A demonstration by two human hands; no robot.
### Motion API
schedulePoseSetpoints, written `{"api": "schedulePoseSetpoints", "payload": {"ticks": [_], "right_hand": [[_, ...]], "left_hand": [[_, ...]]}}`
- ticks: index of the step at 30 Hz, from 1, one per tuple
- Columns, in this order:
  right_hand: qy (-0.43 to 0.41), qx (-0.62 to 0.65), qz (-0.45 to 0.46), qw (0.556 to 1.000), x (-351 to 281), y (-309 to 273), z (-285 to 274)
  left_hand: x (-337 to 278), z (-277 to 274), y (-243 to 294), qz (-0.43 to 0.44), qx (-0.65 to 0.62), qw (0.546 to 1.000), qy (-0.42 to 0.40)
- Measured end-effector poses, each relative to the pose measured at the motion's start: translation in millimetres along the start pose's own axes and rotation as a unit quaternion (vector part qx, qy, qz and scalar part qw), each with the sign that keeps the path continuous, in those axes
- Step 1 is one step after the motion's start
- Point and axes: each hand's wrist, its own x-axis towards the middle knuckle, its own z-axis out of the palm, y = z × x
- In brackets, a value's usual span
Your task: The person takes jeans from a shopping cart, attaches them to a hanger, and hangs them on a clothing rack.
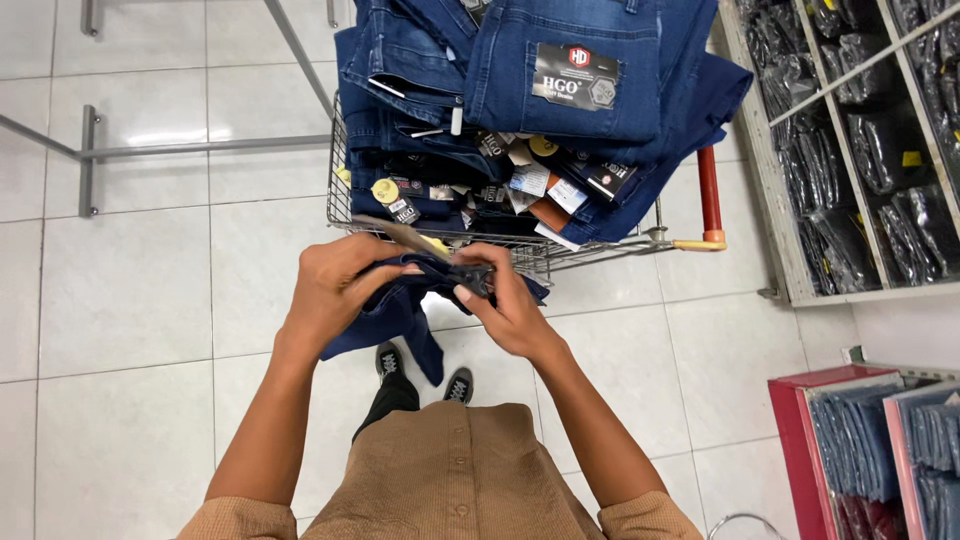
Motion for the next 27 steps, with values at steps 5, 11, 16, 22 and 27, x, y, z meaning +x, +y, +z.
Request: {"api": "schedulePoseSetpoints", "payload": {"ticks": [5,11,16,22,27], "right_hand": [[-0.006,0.017,-0.060,0.998,5,19,3],[0.045,-0.014,-0.110,0.993,14,-1,-10],[0.059,0.003,-0.101,0.993,17,-14,-16],[0.067,-0.055,-0.153,0.984,25,-24,-15],[0.066,-0.054,-0.151,0.985,27,-17,-16]], "left_hand": [[-4,7,-17,0.024,0.043,0.999,0.023],[5,3,-12,0.085,0.063,0.993,0.060],[-3,7,-35,0.123,0.090,0.982,0.110],[0,14,-42,0.199,0.172,0.956,0.131],[21,6,-7,0.177,0.150,0.970,0.069]]}}
